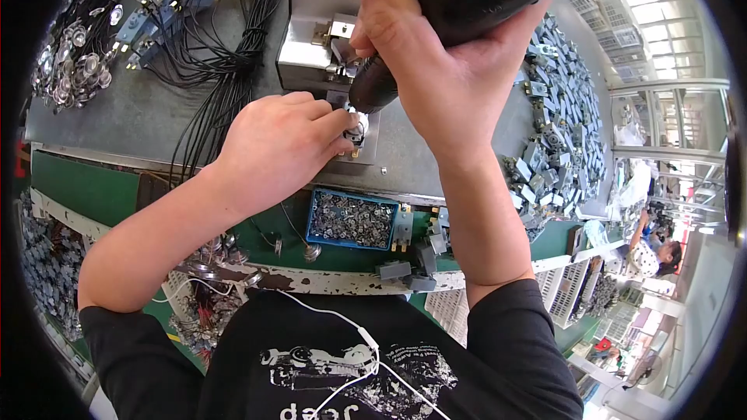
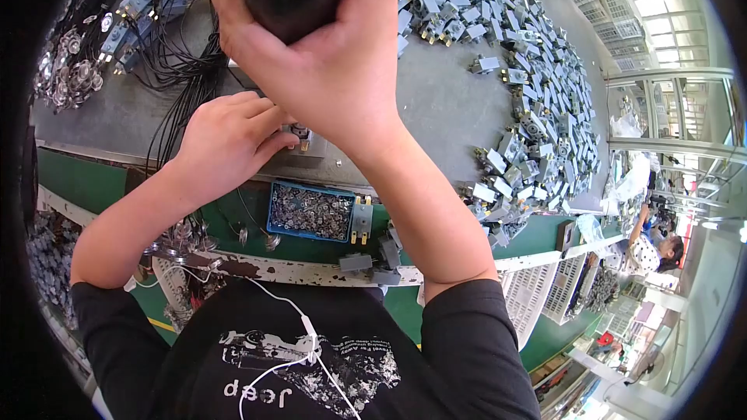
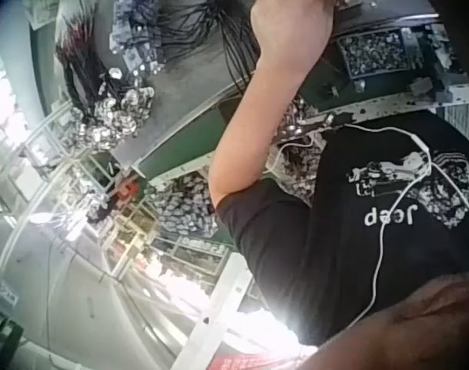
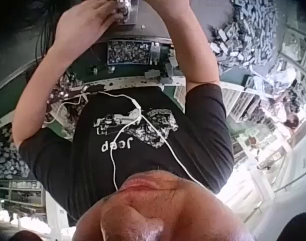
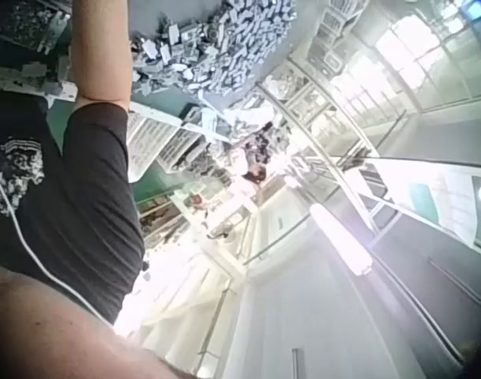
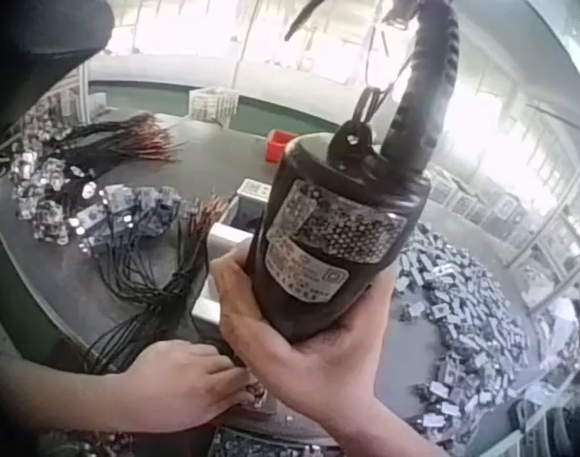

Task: Assembling electronic components using an electric screwdriver at a production line station.

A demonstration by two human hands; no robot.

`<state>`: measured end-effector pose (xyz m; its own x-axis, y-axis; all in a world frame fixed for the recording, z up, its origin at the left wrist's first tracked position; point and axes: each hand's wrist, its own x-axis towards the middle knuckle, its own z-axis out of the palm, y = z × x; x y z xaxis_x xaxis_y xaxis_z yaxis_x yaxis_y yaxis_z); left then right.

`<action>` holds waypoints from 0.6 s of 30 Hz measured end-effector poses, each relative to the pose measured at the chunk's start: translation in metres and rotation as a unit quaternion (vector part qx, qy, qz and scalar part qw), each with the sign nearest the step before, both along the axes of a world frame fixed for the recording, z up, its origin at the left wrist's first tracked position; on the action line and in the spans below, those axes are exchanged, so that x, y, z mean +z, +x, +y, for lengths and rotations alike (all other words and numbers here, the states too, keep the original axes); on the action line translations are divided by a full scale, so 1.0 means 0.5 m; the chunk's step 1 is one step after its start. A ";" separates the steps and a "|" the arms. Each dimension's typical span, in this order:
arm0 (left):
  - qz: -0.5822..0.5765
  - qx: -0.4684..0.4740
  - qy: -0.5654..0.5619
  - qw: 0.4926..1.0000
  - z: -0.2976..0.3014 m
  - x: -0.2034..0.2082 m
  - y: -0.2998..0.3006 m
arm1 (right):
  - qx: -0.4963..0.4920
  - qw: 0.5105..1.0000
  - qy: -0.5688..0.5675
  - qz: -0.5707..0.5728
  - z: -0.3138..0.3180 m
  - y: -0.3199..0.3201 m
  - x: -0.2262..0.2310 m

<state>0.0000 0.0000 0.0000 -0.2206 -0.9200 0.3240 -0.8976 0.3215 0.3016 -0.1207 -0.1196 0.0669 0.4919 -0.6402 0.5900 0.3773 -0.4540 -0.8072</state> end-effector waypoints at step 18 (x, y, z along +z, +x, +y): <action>0.065 0.041 0.075 0.994 0.005 -0.007 0.002 | -0.064 0.992 0.061 -0.087 -0.003 0.014 -0.022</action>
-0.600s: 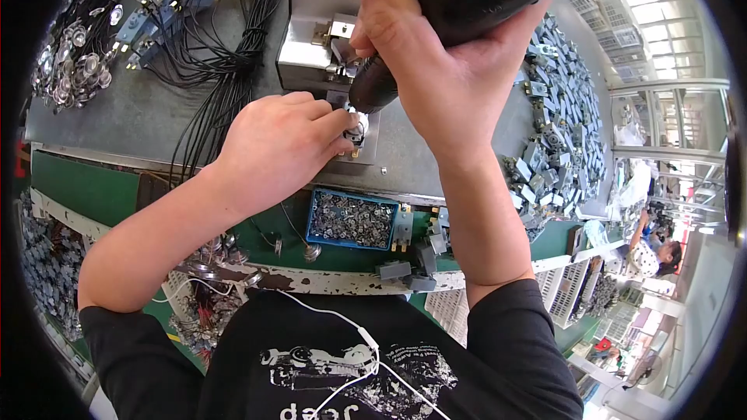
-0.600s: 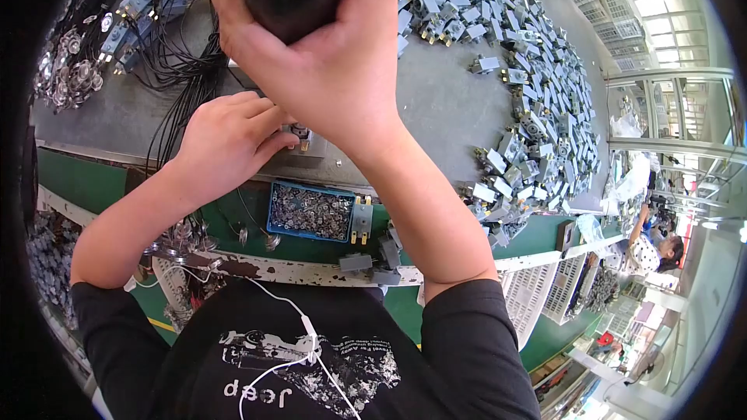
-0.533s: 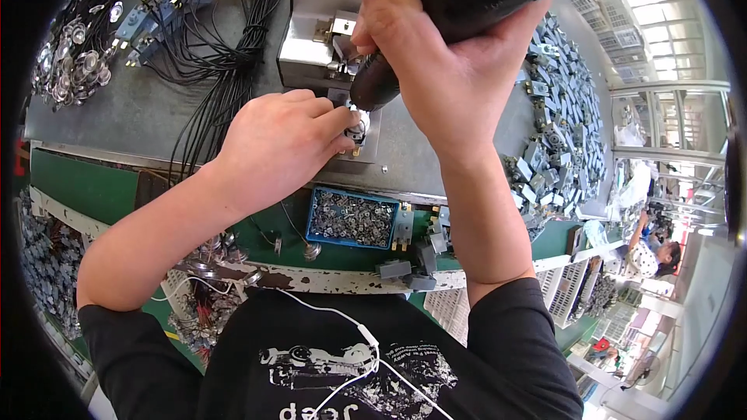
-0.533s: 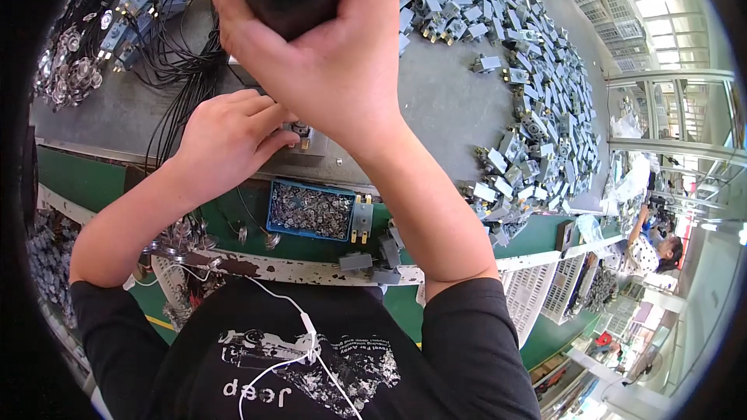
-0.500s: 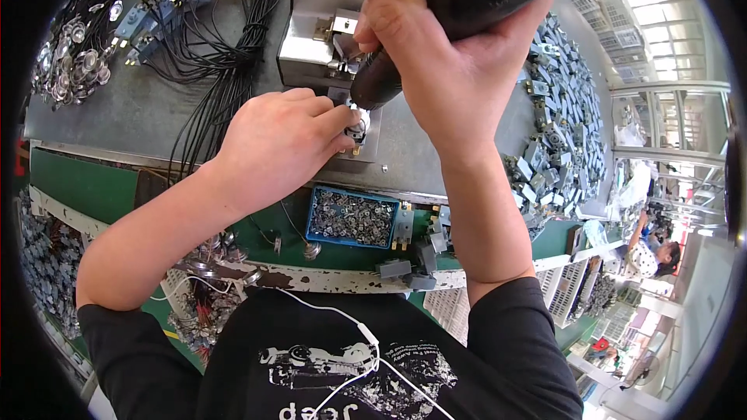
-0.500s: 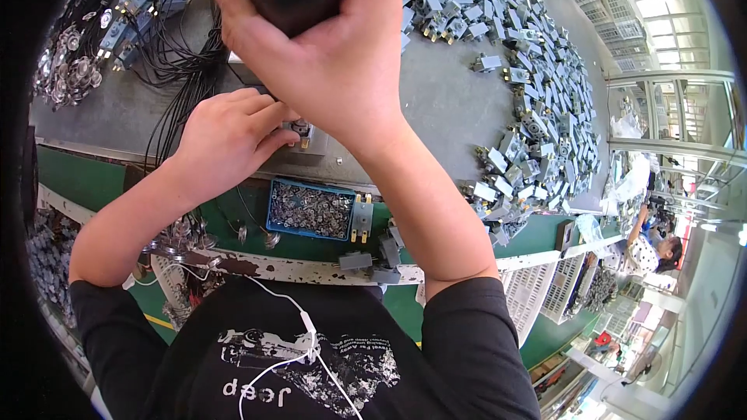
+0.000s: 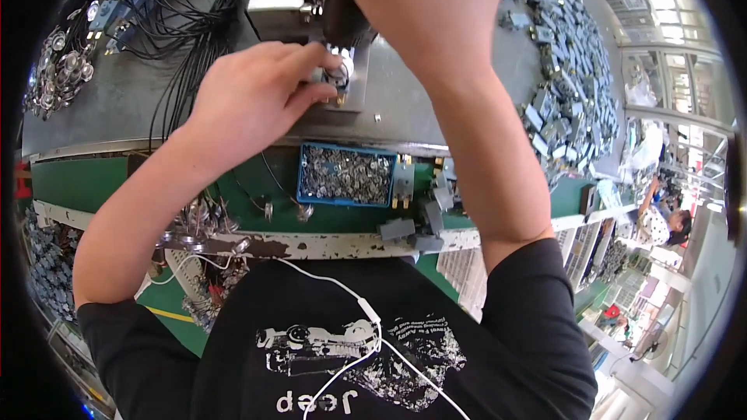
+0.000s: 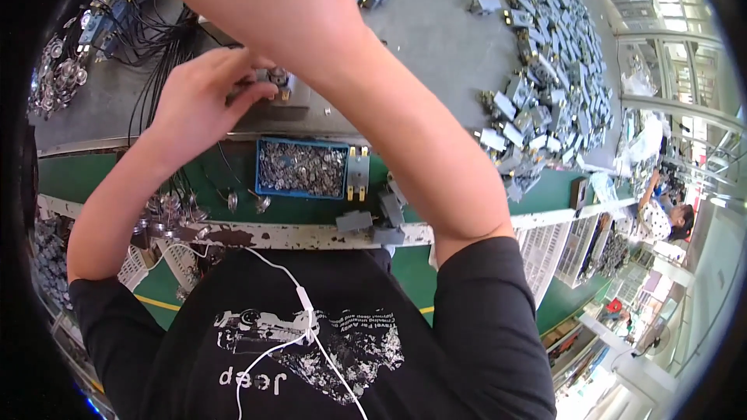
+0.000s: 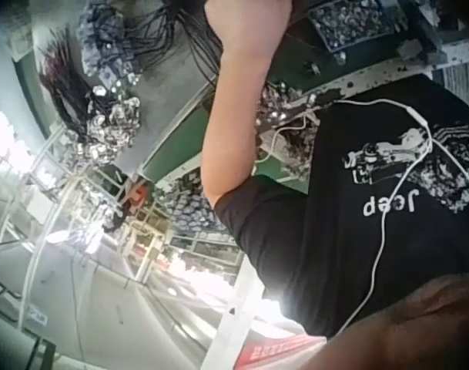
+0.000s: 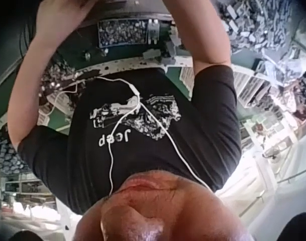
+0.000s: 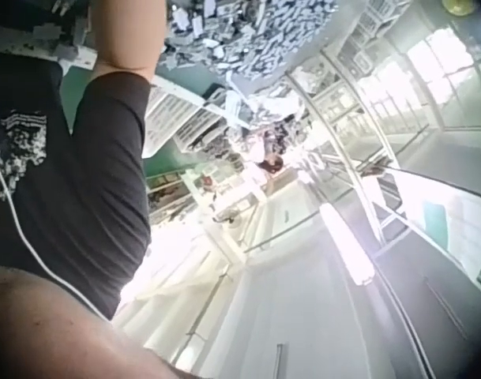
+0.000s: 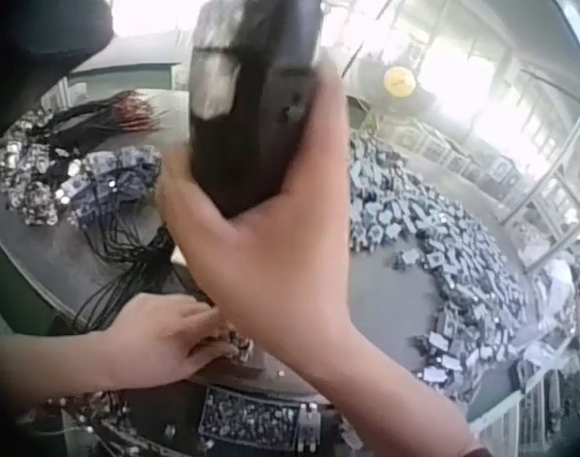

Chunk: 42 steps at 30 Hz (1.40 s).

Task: Assembling electronic components using an electric screwdriver at a production line station.

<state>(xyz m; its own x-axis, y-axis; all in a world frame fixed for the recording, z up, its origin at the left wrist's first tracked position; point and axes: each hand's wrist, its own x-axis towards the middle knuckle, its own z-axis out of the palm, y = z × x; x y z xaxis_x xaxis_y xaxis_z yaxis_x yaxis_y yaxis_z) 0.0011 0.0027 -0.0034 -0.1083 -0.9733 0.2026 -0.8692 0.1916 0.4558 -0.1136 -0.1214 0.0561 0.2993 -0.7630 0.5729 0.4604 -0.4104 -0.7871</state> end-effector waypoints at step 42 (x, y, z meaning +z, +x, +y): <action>0.019 -0.325 0.059 0.944 0.056 -0.023 -0.084 | -0.050 0.982 -0.164 -0.074 0.012 0.027 0.038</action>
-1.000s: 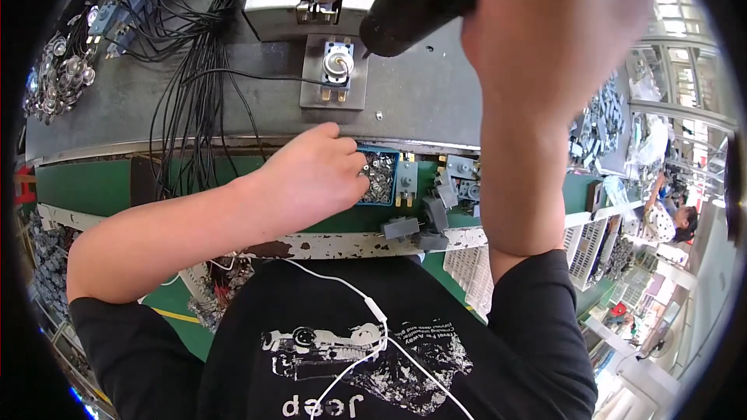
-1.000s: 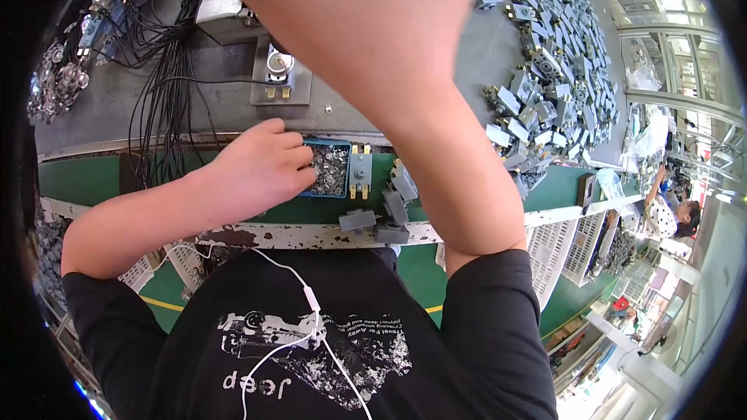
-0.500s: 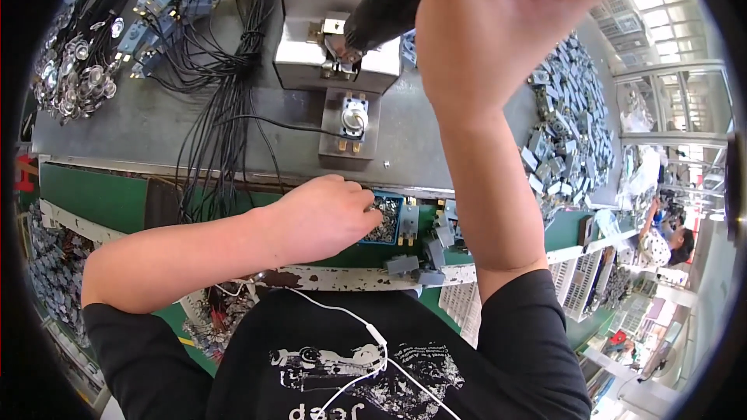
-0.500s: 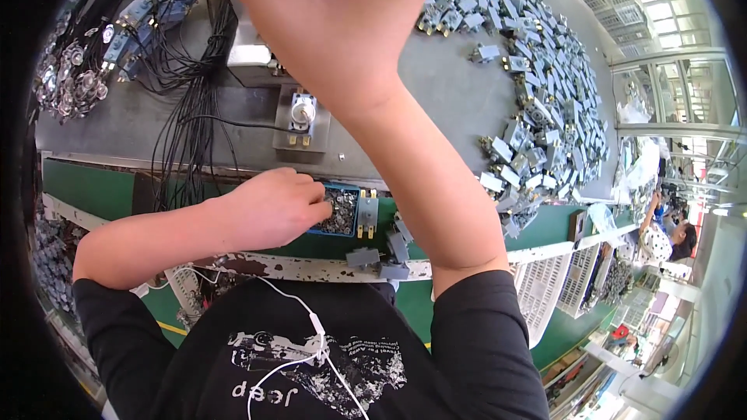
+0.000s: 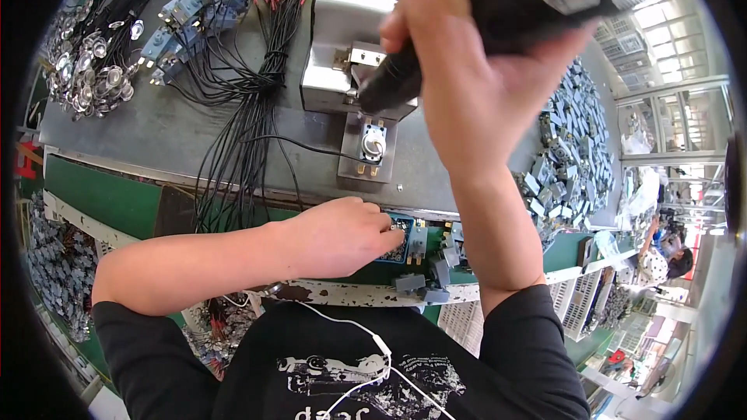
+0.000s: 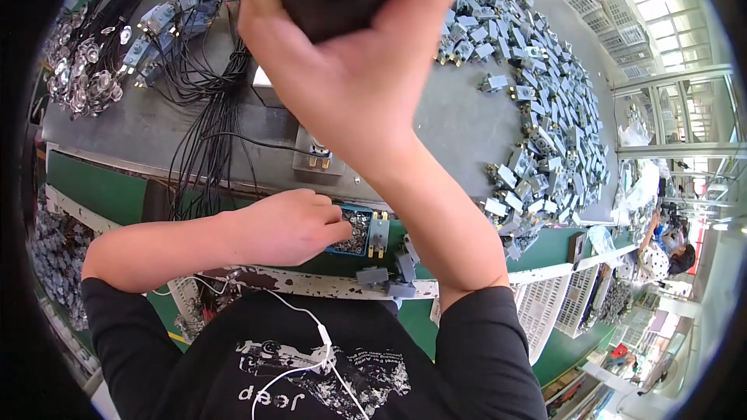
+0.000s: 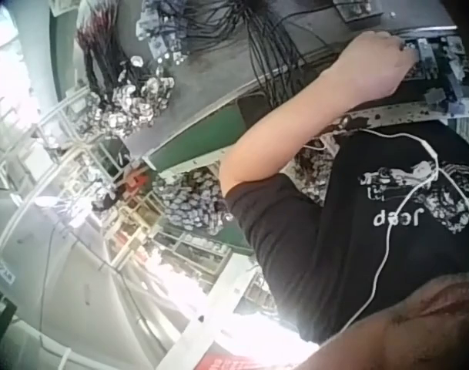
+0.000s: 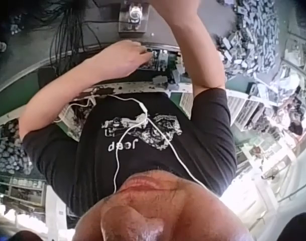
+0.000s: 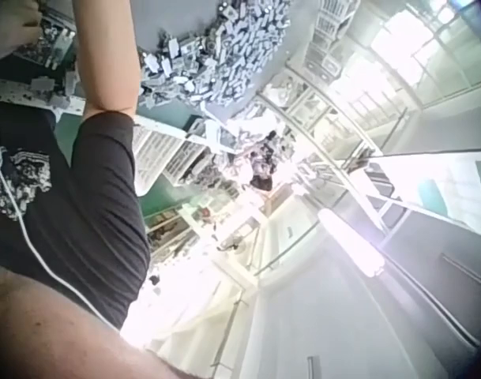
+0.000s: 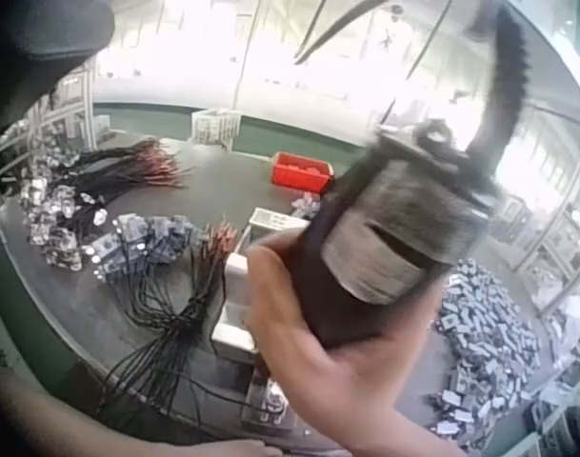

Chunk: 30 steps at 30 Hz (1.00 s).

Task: Assembling electronic components using an electric screwdriver at a production line station.

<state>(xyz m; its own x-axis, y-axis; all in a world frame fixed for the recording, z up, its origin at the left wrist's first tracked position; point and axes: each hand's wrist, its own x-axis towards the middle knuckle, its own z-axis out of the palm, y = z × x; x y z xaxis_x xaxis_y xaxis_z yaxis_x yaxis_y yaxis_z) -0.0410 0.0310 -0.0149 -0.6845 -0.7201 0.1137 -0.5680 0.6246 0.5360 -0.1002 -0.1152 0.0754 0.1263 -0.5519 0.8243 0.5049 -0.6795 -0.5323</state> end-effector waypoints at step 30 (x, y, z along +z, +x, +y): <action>-0.013 0.265 -0.168 0.949 -0.065 0.021 0.072 | -0.024 0.986 0.142 0.087 0.071 -0.142 -0.006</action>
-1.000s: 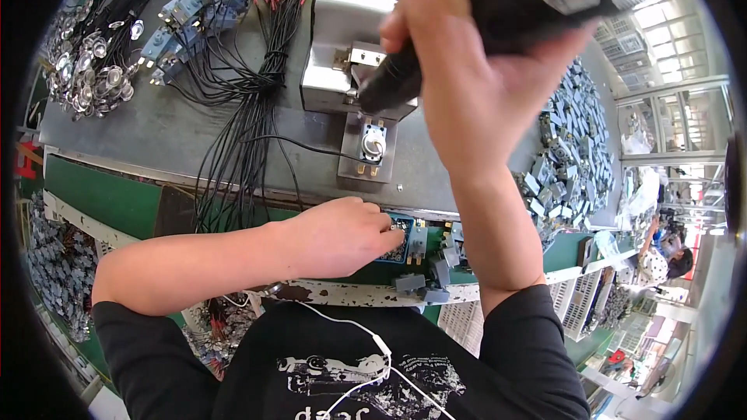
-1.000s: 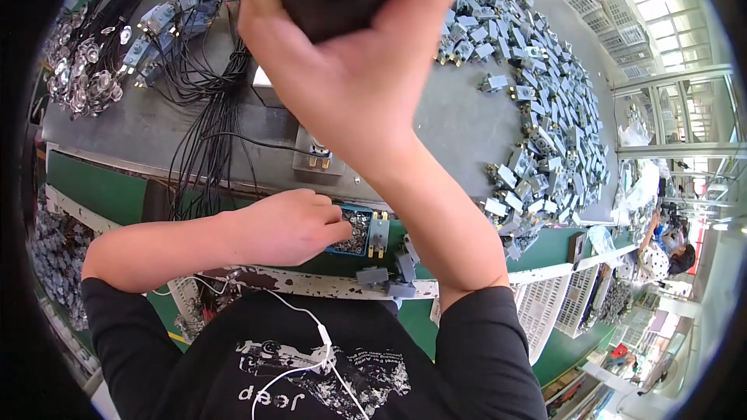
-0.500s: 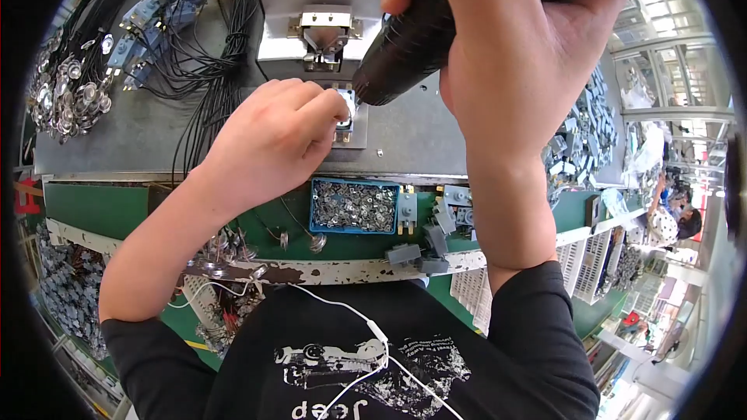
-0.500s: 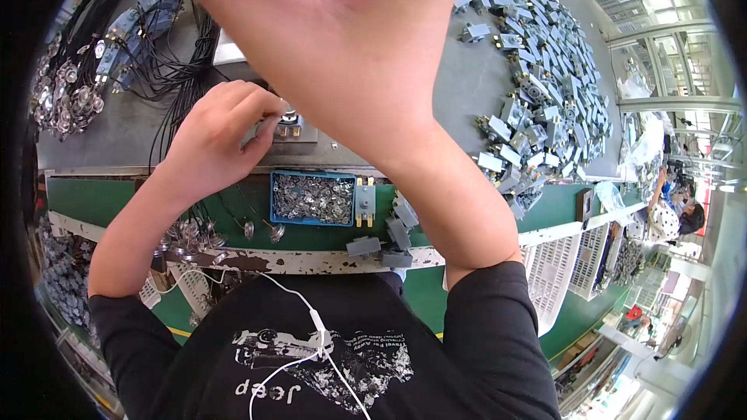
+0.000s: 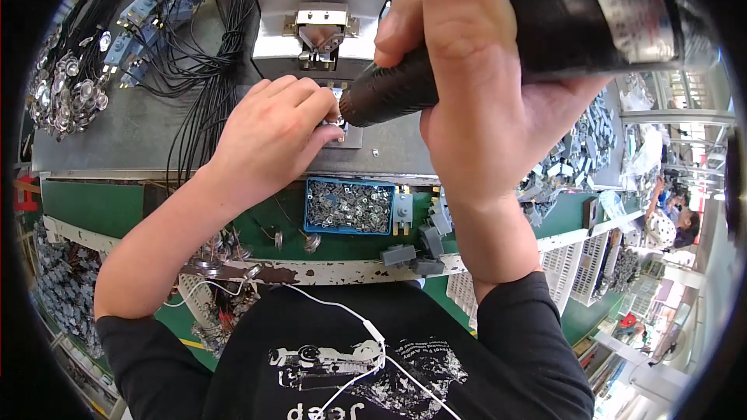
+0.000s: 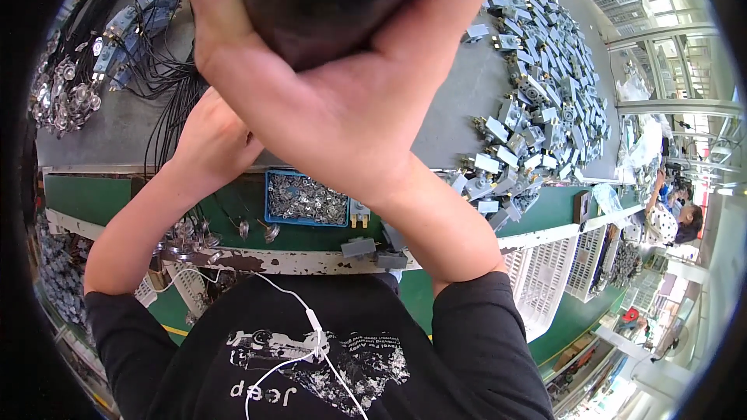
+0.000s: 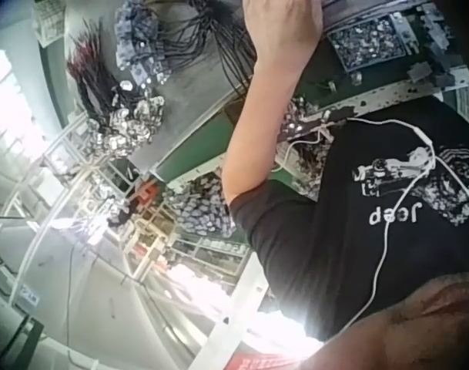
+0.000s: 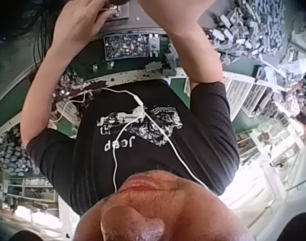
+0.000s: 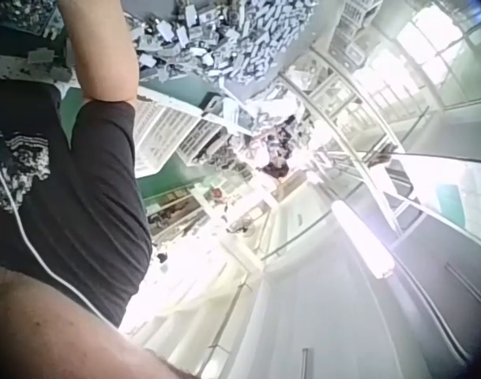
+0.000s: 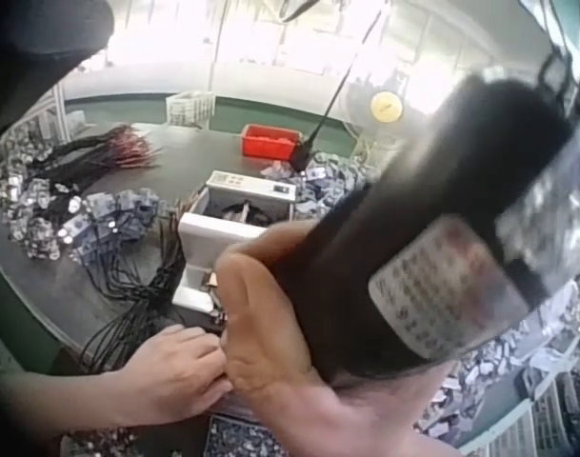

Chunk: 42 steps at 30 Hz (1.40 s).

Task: Assembling electronic components using an electric screwdriver at a production line station.

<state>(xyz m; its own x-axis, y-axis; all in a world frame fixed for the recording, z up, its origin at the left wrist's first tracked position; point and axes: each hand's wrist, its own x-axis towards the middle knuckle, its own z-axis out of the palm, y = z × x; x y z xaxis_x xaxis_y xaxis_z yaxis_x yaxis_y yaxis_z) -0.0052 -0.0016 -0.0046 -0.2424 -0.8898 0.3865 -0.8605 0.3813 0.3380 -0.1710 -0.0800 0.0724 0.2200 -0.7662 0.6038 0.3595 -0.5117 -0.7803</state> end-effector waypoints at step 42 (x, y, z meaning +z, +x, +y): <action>0.085 -0.014 0.101 0.991 -0.015 -0.025 0.015 | 0.135 0.986 -0.044 0.092 -0.040 0.057 0.011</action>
